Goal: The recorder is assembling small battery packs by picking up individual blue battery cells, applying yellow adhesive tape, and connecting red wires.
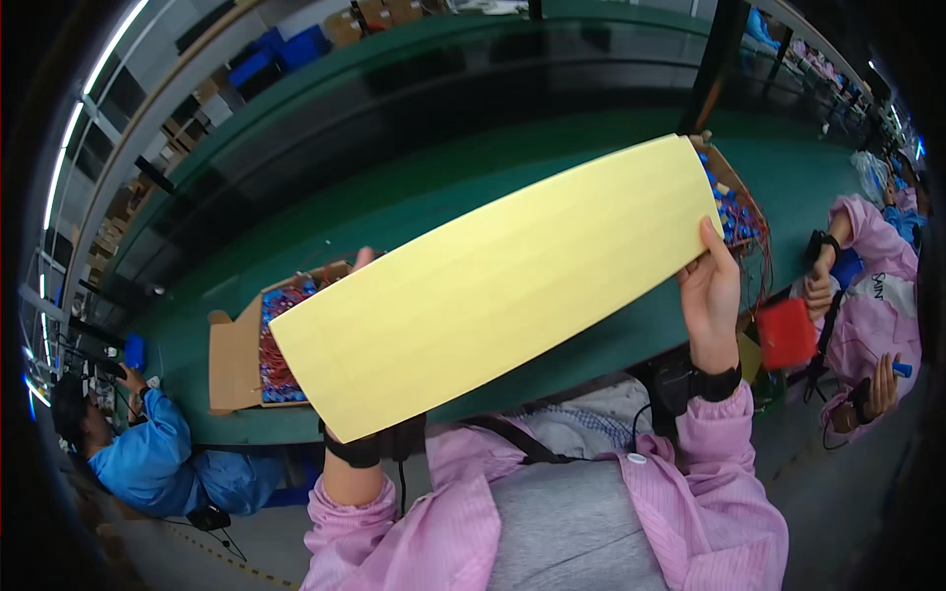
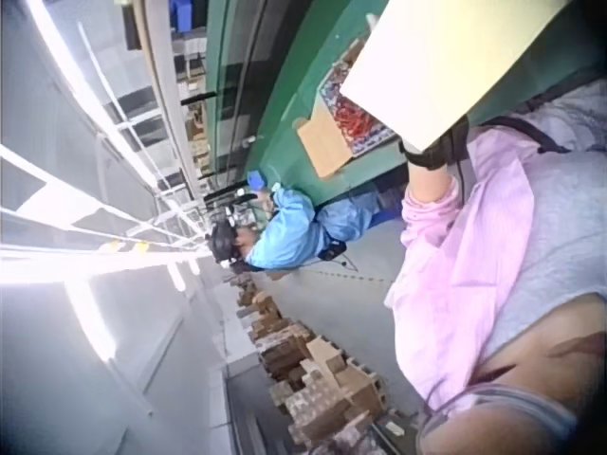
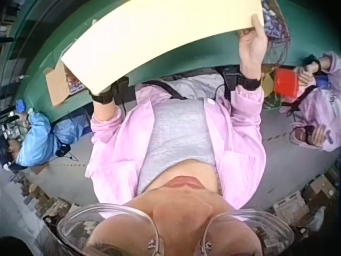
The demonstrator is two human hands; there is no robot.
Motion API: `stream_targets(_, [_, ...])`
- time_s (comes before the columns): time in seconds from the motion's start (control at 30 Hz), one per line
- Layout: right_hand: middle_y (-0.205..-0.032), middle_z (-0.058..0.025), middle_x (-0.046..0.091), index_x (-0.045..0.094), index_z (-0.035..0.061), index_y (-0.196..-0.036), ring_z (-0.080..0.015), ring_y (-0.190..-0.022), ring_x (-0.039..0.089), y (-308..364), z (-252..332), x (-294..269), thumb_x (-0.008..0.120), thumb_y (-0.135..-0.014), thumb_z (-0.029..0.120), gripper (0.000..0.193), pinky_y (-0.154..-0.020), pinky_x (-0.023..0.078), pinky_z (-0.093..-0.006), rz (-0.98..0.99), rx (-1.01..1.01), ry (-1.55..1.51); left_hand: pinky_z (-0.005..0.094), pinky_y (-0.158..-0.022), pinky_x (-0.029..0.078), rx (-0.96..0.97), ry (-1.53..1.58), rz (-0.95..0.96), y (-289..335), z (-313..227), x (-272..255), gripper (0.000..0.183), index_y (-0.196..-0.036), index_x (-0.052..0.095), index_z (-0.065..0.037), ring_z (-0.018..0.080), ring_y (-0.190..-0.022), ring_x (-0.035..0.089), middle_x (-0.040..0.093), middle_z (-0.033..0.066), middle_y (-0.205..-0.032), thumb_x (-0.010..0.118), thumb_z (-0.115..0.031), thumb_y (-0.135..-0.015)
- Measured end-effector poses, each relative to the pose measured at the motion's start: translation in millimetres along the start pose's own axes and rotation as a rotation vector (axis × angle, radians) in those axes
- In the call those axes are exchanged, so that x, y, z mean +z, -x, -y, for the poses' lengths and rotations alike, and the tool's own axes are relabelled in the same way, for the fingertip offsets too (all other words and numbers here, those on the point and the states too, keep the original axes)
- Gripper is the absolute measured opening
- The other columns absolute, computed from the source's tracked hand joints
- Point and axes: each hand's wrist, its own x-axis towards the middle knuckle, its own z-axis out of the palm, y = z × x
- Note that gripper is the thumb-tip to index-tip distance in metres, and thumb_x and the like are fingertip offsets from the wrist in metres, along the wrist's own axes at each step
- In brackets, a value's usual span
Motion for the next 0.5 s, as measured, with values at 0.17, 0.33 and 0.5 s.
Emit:
stream_targets(0.17, [-0.115, -0.0053, 0.063, 0.053, 0.0028, -0.124, -0.0131, -0.103, 0.06, 29.0, -7.5, -43.0, 0.055, -0.097, 0.024, 0.035, -0.089, 0.047, -0.0299, -0.124, 0.049, -0.013, 0.0307, -0.103, 0.04, -0.388, 1.341, 0.416, 19.9, 59.5, -47.5, 0.048, -0.139, 0.043, -0.002, 0.0221, -0.123, 0.051, 0.051, 0.01, -0.137, 0.044, -0.031, -0.101])
stream_targets(0.33, [-0.11, -0.0086, 0.065, 0.052, -0.0002, -0.124, -0.0142, -0.091, 0.066, 32.6, -7.1, -62.7, 0.053, -0.099, 0.03, 0.039, -0.079, 0.053, -0.0261, -0.145, 0.106, 0.148, 0.0348, -0.108, 0.036, -0.581, 0.919, 0.135, 11.1, 1.0, -21.4, 0.058, -0.138, 0.037, 0.008, 0.0243, -0.13, 0.045, 0.048, 0.0157, -0.14, 0.03, -0.039, -0.104])
stream_targets(0.5, [-0.097, -0.0104, 0.068, 0.042, -0.0103, -0.133, -0.0174, -0.074, 0.07, 39.0, -14.4, -64.5, 0.053, -0.098, 0.036, 0.059, -0.065, 0.056, -0.0262, 0.021, 0.345, 0.8, 0.0336, -0.115, 0.019, -0.434, -0.207, -0.092, 25.0, 13.3, -6.5, 0.06, -0.148, 0.024, 0.001, 0.0253, -0.141, 0.027, 0.029, 0.0181, -0.152, 0.049, -0.025, -0.1])
